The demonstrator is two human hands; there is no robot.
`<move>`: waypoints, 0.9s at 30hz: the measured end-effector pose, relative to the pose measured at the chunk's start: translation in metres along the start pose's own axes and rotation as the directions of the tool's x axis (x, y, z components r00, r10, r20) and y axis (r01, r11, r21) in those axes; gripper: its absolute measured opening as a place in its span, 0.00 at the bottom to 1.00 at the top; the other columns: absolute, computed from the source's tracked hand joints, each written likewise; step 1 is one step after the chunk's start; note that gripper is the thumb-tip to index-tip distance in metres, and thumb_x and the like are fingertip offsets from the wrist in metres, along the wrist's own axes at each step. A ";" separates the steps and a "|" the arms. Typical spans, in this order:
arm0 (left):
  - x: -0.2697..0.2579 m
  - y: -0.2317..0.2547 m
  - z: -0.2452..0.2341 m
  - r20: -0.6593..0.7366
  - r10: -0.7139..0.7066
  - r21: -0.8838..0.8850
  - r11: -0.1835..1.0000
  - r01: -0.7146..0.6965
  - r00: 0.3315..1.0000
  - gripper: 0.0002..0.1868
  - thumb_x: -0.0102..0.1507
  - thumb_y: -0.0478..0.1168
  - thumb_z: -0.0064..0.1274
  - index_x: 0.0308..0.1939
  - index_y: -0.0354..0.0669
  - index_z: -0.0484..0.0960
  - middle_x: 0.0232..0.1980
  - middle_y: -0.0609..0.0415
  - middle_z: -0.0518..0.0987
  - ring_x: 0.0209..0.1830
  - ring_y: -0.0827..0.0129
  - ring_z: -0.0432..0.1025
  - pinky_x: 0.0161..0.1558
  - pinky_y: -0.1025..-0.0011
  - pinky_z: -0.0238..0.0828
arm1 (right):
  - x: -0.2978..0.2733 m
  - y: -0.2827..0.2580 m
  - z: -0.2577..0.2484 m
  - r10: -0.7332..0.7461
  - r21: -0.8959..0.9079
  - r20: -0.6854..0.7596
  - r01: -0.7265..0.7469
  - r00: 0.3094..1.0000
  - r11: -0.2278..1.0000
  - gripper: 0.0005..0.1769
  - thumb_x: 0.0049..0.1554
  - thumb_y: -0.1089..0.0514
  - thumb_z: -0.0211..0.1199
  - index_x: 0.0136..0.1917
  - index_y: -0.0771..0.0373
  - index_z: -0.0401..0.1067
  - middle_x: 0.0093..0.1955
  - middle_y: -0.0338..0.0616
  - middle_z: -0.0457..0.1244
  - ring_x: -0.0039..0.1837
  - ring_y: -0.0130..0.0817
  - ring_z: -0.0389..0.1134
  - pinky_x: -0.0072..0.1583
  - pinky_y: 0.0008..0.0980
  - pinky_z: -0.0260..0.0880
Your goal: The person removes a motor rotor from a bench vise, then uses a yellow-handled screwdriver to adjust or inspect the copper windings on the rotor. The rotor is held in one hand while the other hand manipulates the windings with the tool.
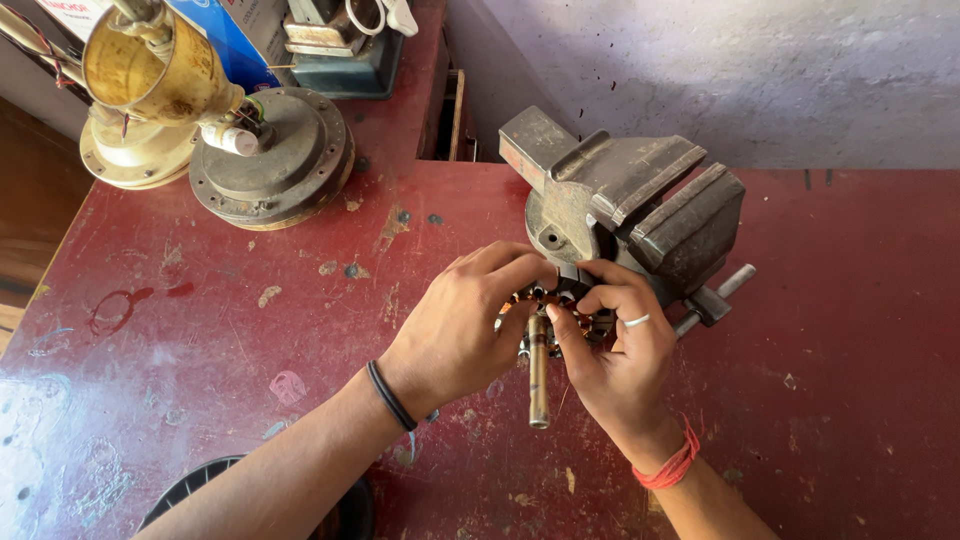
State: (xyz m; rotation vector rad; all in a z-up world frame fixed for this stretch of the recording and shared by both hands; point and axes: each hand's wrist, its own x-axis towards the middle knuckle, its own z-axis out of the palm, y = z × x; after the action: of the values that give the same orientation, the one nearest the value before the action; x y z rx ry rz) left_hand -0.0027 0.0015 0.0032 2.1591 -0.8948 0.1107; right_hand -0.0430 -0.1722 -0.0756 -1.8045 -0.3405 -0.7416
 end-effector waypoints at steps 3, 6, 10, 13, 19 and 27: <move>-0.001 0.000 0.000 0.000 0.014 0.052 0.999 -0.014 1.000 0.11 0.59 0.31 0.54 0.46 0.39 0.81 0.55 0.44 0.79 0.52 0.48 0.77 0.52 0.57 0.75 | -0.002 0.002 0.001 0.027 0.034 -0.002 -0.027 1.000 0.999 0.14 0.58 0.68 0.69 0.48 0.70 0.63 0.63 0.56 0.62 0.58 0.30 0.70 0.55 0.26 0.76; -0.002 0.000 0.000 -0.011 0.053 0.099 0.994 -0.052 0.999 0.11 0.58 0.32 0.56 0.44 0.39 0.84 0.56 0.42 0.78 0.54 0.48 0.76 0.53 0.58 0.74 | -0.003 0.004 0.001 0.028 0.042 0.004 -0.028 1.000 0.999 0.13 0.58 0.67 0.69 0.47 0.70 0.64 0.63 0.56 0.62 0.58 0.30 0.71 0.56 0.26 0.78; -0.003 0.002 0.001 -0.018 0.064 0.113 0.992 -0.061 0.998 0.11 0.58 0.34 0.57 0.44 0.39 0.85 0.57 0.41 0.79 0.55 0.49 0.76 0.55 0.58 0.74 | -0.005 0.004 0.001 0.026 0.010 0.001 -0.026 1.000 1.000 0.13 0.59 0.66 0.69 0.47 0.70 0.64 0.62 0.55 0.62 0.56 0.29 0.70 0.55 0.25 0.77; -0.003 0.004 0.002 -0.023 0.036 0.093 0.995 -0.033 0.999 0.11 0.59 0.35 0.57 0.45 0.39 0.85 0.57 0.41 0.78 0.55 0.49 0.76 0.55 0.58 0.73 | -0.004 0.003 0.001 0.030 -0.008 -0.005 -0.030 1.000 1.000 0.13 0.58 0.66 0.70 0.47 0.70 0.65 0.62 0.55 0.62 0.55 0.29 0.70 0.53 0.24 0.76; -0.004 0.011 0.010 -0.105 0.003 0.101 0.995 0.007 0.994 0.09 0.57 0.31 0.55 0.41 0.37 0.84 0.56 0.42 0.79 0.56 0.47 0.74 0.57 0.56 0.71 | -0.002 -0.001 0.001 -0.006 -0.067 -0.021 0.004 1.000 0.998 0.13 0.58 0.64 0.71 0.46 0.68 0.66 0.61 0.54 0.64 0.56 0.30 0.70 0.54 0.26 0.74; -0.005 0.010 0.012 -0.103 -0.032 0.119 0.992 0.044 0.994 0.05 0.58 0.32 0.56 0.37 0.38 0.84 0.54 0.44 0.79 0.55 0.49 0.74 0.57 0.57 0.71 | -0.003 -0.007 0.001 -0.010 -0.139 -0.009 0.008 1.000 0.990 0.13 0.56 0.64 0.72 0.44 0.67 0.66 0.60 0.52 0.65 0.52 0.29 0.69 0.51 0.27 0.72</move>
State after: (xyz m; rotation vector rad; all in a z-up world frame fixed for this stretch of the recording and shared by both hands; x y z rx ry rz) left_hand -0.0155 -0.0082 -0.0001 2.2601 -0.8074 0.2592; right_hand -0.0491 -0.1686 -0.0725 -1.9301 -0.2969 -0.7969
